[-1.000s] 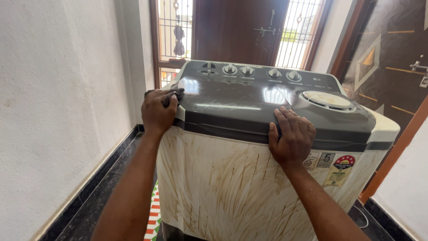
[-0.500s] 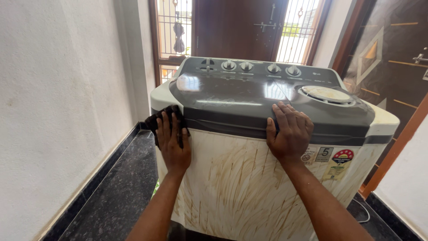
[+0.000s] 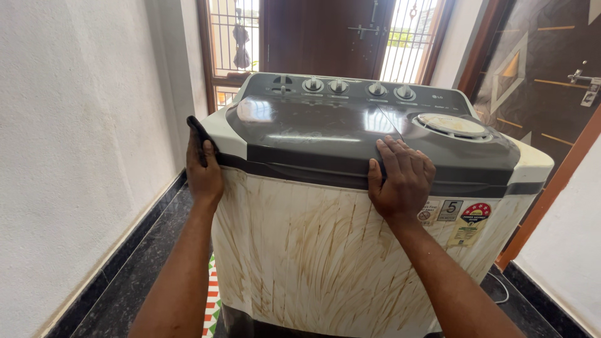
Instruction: The person wipes the top and front surfaces of a washing machine by hand with a cloth, focusing on removing dark stains from the white casing.
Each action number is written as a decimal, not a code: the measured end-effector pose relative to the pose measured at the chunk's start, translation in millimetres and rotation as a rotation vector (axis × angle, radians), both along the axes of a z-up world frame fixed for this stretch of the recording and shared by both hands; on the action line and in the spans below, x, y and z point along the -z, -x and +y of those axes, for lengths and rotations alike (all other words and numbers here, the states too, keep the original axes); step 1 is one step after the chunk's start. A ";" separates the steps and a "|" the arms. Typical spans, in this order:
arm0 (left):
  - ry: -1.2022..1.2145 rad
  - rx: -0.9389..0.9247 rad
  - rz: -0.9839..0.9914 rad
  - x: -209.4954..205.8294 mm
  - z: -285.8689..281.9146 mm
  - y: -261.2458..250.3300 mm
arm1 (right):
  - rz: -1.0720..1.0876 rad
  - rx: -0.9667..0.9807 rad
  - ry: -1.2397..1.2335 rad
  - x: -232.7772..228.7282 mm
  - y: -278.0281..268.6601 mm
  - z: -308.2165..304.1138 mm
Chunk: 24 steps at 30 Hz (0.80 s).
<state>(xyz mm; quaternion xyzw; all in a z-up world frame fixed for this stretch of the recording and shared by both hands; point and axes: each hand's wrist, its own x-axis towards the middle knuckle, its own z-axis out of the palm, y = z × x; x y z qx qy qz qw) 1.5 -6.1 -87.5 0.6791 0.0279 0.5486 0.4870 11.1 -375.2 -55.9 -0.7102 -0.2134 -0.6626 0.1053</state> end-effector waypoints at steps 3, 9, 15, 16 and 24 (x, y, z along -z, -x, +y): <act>0.048 0.018 0.041 4.9 0.7 -5.2 | 0.002 0.004 -0.003 0.6 -0.8 -0.1; -0.172 -0.352 0.027 35.9 -49.5 -3.6 | 0.007 0.008 -0.003 0.7 0.8 -0.1; -0.264 -0.225 -0.064 50.5 -121.8 21.6 | 0.005 -0.021 0.001 -1.2 3.2 -0.3; -0.319 -0.266 -0.057 49.0 -126.3 24.3 | 0.004 -0.012 0.002 -2.1 3.1 0.5; -0.539 -0.338 -0.025 38.7 -163.6 41.7 | 0.003 -0.050 -0.023 -2.0 4.7 0.8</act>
